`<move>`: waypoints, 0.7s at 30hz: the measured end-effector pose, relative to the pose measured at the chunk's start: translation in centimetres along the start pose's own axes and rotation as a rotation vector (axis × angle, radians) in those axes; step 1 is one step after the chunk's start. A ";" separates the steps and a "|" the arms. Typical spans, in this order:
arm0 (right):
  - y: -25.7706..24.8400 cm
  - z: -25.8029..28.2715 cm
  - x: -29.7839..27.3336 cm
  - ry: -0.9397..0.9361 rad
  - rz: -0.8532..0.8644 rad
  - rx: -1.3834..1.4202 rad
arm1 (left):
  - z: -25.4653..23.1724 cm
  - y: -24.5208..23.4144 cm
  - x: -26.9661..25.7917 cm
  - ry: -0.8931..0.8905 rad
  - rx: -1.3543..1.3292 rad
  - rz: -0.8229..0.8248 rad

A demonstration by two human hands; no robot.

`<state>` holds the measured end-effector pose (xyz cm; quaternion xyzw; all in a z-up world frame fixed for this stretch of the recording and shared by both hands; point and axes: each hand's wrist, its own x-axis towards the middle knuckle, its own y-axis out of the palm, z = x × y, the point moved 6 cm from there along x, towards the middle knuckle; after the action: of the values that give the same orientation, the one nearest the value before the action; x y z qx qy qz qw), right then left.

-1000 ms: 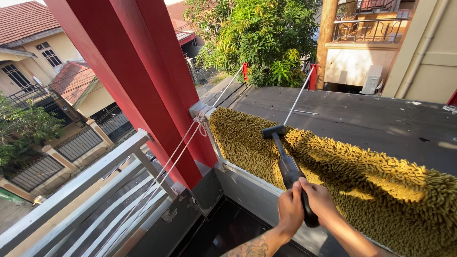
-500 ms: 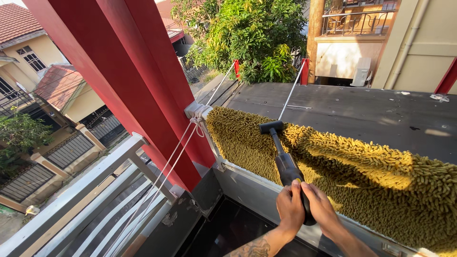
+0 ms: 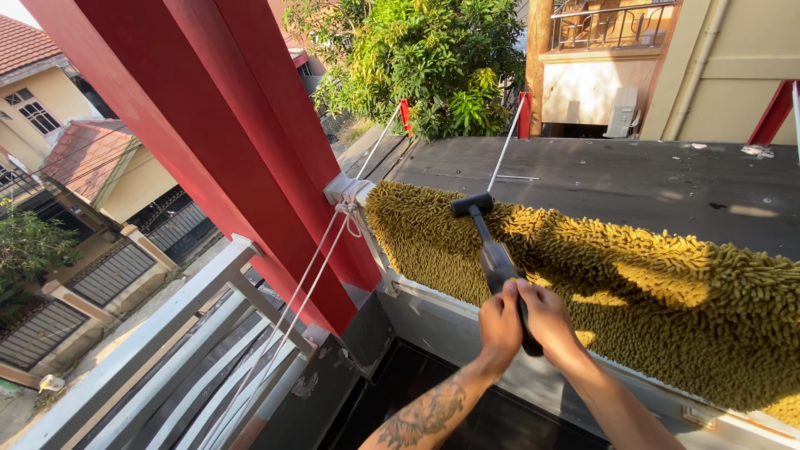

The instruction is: The person uses a handheld vacuum cleaner with a brush attachment to clean a yellow microfiber cloth draped over a white balcony railing. The person moves the vacuum back and forth along the length of the cloth, cleaning it in sections.

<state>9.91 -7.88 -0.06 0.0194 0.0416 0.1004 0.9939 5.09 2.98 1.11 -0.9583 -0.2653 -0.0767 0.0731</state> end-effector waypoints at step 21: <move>-1.1 -3.1 -0.3 0.048 0.029 0.009 | -1.0 -0.7 -3.0 -0.109 0.082 -0.002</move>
<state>9.51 -8.89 -3.17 0.0223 0.0654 0.1150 0.9910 2.07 1.90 1.57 -0.9571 -0.2725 -0.0134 0.0975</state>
